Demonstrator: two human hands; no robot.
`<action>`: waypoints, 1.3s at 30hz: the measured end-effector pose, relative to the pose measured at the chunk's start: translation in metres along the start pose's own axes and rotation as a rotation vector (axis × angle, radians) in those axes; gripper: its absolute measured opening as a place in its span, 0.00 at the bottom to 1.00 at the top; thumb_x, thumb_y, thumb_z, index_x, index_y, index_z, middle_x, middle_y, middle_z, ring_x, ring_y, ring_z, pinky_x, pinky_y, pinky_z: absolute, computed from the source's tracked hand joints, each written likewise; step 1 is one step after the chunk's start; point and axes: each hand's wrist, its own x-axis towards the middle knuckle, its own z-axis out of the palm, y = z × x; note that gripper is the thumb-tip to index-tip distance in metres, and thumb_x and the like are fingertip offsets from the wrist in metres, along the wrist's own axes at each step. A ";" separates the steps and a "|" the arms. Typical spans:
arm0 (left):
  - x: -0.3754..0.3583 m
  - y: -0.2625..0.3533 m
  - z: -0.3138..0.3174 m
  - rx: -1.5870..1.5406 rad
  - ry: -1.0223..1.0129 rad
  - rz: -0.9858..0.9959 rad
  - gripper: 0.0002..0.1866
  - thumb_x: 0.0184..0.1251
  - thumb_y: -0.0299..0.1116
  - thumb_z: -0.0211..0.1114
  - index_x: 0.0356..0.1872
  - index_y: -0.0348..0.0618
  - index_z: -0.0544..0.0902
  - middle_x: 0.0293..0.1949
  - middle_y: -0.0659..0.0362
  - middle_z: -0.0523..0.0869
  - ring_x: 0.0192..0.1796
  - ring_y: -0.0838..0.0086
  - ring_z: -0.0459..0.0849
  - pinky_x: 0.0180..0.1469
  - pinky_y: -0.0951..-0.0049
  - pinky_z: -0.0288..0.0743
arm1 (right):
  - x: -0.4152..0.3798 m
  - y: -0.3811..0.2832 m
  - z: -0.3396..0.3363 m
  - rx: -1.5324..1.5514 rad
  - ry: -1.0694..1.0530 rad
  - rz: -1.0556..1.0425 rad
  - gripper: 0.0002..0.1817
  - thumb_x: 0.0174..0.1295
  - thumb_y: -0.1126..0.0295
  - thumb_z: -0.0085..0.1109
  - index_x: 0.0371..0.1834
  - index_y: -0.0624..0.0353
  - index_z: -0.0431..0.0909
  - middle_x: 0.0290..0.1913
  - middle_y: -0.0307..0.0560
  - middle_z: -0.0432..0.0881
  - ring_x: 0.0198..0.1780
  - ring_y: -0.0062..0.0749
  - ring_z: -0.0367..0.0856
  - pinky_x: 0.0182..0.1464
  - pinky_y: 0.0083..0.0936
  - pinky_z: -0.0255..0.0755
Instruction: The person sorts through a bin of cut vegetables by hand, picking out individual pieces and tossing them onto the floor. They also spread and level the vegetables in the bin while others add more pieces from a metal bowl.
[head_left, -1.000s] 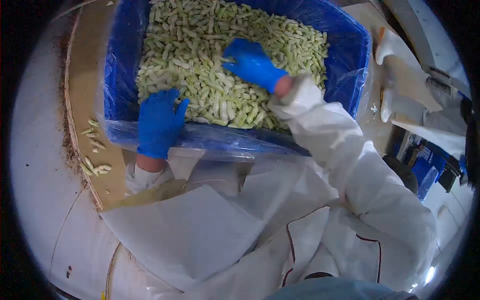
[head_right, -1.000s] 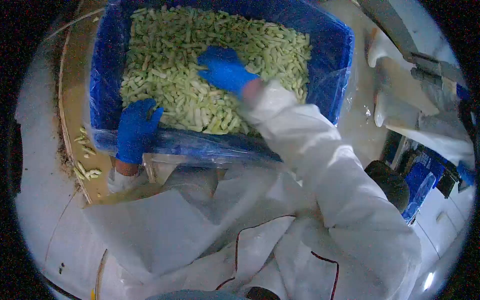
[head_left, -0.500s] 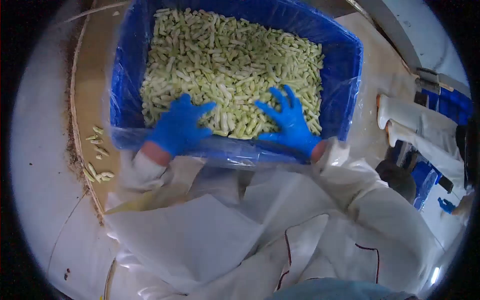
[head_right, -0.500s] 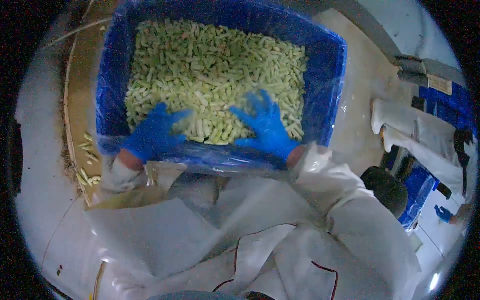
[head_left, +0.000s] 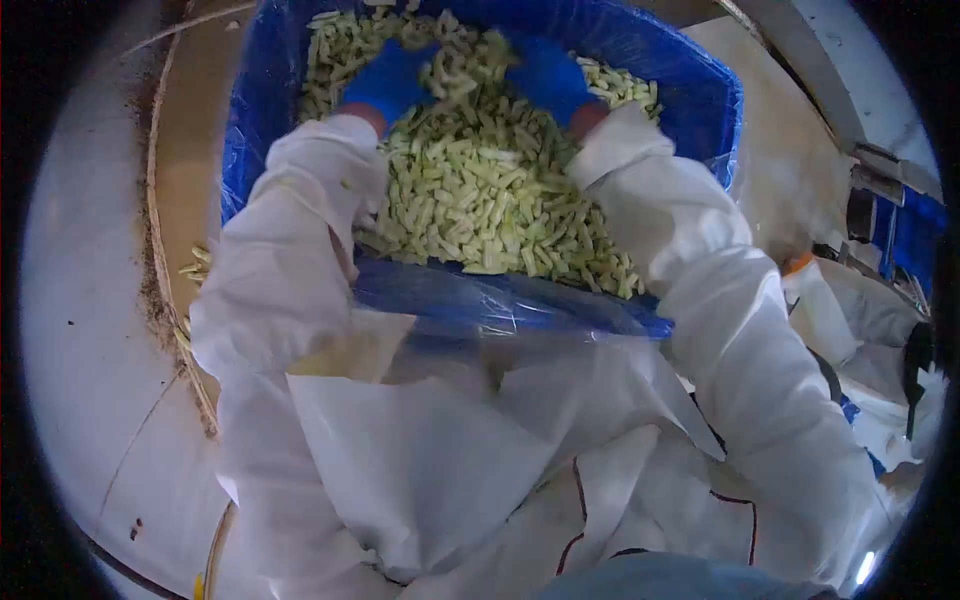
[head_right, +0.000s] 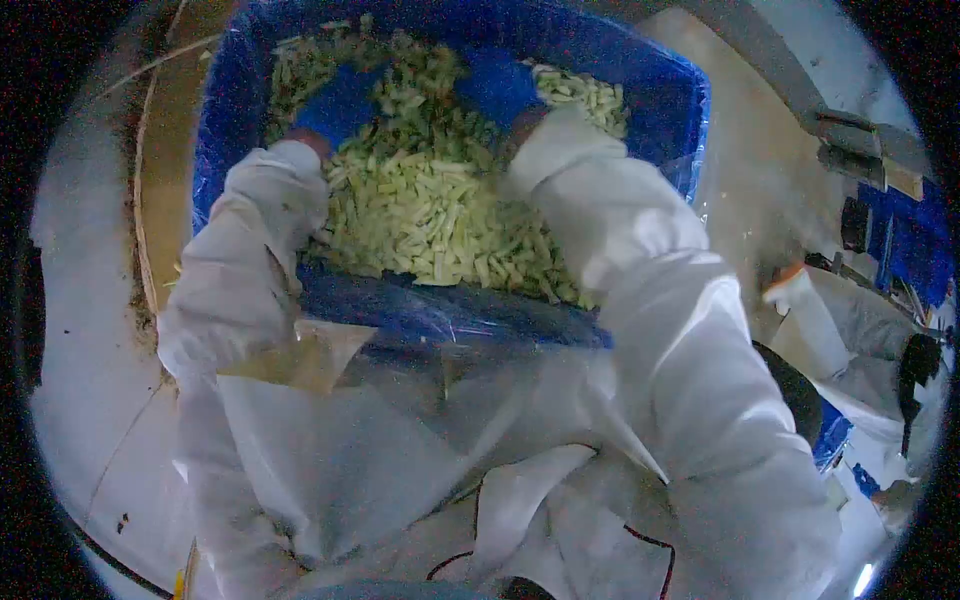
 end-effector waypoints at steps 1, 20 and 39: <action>0.003 -0.007 -0.008 -0.051 0.070 0.002 0.36 0.56 0.33 0.66 0.67 0.67 0.65 0.68 0.42 0.58 0.63 0.47 0.69 0.60 0.54 0.70 | 0.001 0.012 -0.014 0.004 0.029 -0.074 0.33 0.55 0.65 0.58 0.68 0.47 0.63 0.64 0.58 0.68 0.60 0.56 0.71 0.60 0.43 0.68; -0.082 0.089 0.018 0.155 -0.042 0.535 0.36 0.50 0.46 0.68 0.65 0.63 0.69 0.59 0.57 0.72 0.50 0.58 0.73 0.53 0.60 0.72 | -0.108 0.005 -0.051 -0.380 -0.300 -0.719 0.23 0.62 0.52 0.52 0.62 0.37 0.71 0.58 0.47 0.73 0.63 0.43 0.67 0.66 0.48 0.55; -0.110 0.094 -0.012 0.121 -0.184 0.369 0.33 0.49 0.43 0.70 0.61 0.56 0.73 0.49 0.49 0.75 0.50 0.51 0.75 0.49 0.55 0.73 | -0.007 0.027 0.001 -0.477 0.066 -0.319 0.19 0.56 0.61 0.57 0.52 0.51 0.78 0.51 0.51 0.79 0.52 0.48 0.75 0.53 0.40 0.71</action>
